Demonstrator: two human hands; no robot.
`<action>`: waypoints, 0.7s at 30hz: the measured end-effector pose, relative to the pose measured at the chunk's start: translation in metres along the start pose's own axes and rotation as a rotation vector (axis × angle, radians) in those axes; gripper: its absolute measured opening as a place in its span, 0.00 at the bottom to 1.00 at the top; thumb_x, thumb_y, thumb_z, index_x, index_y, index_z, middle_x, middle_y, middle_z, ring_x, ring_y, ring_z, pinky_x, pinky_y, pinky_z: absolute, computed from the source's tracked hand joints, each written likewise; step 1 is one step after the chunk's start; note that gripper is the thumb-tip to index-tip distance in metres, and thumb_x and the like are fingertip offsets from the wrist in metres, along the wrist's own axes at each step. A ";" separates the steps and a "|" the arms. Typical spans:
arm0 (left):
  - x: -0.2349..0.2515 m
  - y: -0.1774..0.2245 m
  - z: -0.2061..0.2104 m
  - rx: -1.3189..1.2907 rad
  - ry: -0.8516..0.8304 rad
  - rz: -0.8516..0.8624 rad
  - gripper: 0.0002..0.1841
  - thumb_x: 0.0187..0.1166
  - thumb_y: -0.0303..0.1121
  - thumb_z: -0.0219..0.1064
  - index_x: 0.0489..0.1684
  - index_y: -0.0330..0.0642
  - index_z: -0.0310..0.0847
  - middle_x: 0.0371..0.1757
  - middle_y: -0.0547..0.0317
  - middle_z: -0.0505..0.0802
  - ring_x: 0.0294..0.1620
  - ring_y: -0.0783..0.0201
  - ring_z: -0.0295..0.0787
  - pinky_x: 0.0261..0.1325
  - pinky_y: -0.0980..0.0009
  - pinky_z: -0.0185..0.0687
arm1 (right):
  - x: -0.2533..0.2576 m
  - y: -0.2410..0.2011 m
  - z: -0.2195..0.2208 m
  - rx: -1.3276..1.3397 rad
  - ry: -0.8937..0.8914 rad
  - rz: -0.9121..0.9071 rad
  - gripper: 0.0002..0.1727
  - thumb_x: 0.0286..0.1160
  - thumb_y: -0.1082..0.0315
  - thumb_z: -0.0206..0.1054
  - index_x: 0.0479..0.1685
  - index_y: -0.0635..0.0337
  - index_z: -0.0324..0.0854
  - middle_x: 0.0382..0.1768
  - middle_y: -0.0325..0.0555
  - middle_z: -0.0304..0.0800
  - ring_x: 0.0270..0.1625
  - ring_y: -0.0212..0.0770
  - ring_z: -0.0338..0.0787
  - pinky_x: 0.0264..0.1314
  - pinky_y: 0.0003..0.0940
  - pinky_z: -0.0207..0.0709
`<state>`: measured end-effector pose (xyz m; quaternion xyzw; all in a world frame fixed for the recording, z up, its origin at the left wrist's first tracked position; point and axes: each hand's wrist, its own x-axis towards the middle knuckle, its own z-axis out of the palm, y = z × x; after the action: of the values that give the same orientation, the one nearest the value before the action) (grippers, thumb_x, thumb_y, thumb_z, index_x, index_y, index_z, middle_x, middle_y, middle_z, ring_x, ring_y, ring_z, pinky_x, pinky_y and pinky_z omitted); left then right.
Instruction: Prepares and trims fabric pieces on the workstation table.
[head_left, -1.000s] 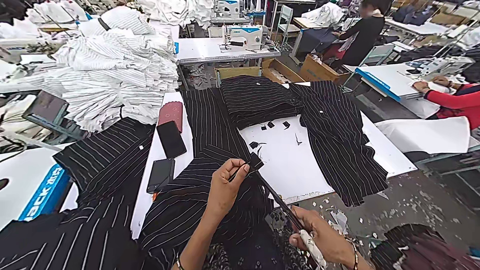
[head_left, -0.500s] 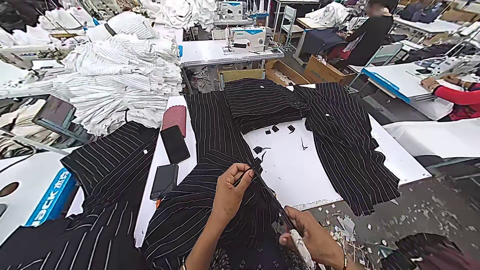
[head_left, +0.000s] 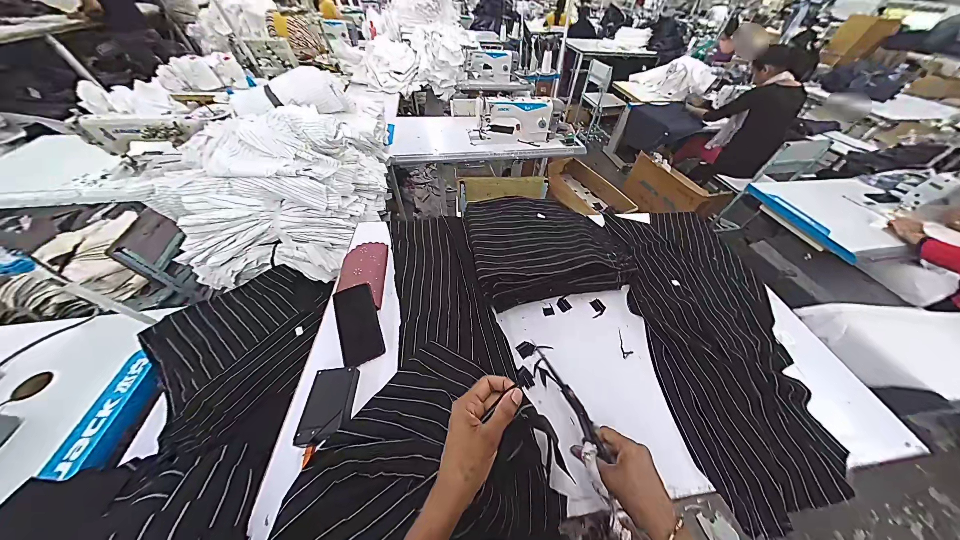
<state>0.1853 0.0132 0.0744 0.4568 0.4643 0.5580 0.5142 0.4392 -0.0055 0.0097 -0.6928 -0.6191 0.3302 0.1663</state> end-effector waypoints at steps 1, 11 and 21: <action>-0.003 -0.003 0.000 0.001 -0.001 -0.014 0.04 0.78 0.26 0.66 0.42 0.40 0.86 0.29 0.76 0.91 0.30 0.85 0.85 0.39 0.85 0.80 | 0.014 0.010 -0.003 -0.074 0.012 0.062 0.13 0.64 0.68 0.75 0.43 0.69 0.90 0.30 0.60 0.92 0.36 0.60 0.91 0.44 0.64 0.79; -0.031 -0.007 -0.005 -0.041 0.004 0.016 0.05 0.77 0.22 0.67 0.44 0.31 0.86 0.37 0.68 0.94 0.40 0.84 0.88 0.51 0.82 0.85 | 0.094 0.035 -0.020 -0.323 0.029 -0.066 0.25 0.81 0.74 0.63 0.76 0.77 0.74 0.74 0.82 0.72 0.76 0.77 0.76 0.80 0.64 0.67; -0.054 -0.003 0.001 0.133 0.150 0.298 0.09 0.76 0.24 0.70 0.45 0.26 0.91 0.35 0.52 0.93 0.37 0.76 0.86 0.47 0.81 0.81 | 0.000 -0.142 -0.037 0.268 -0.387 -0.700 0.16 0.70 0.72 0.75 0.56 0.70 0.89 0.49 0.51 0.97 0.53 0.35 0.95 0.65 0.34 0.85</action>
<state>0.1900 -0.0409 0.0704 0.5104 0.4644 0.6288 0.3583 0.3575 0.0262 0.1279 -0.3383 -0.7883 0.4555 0.2380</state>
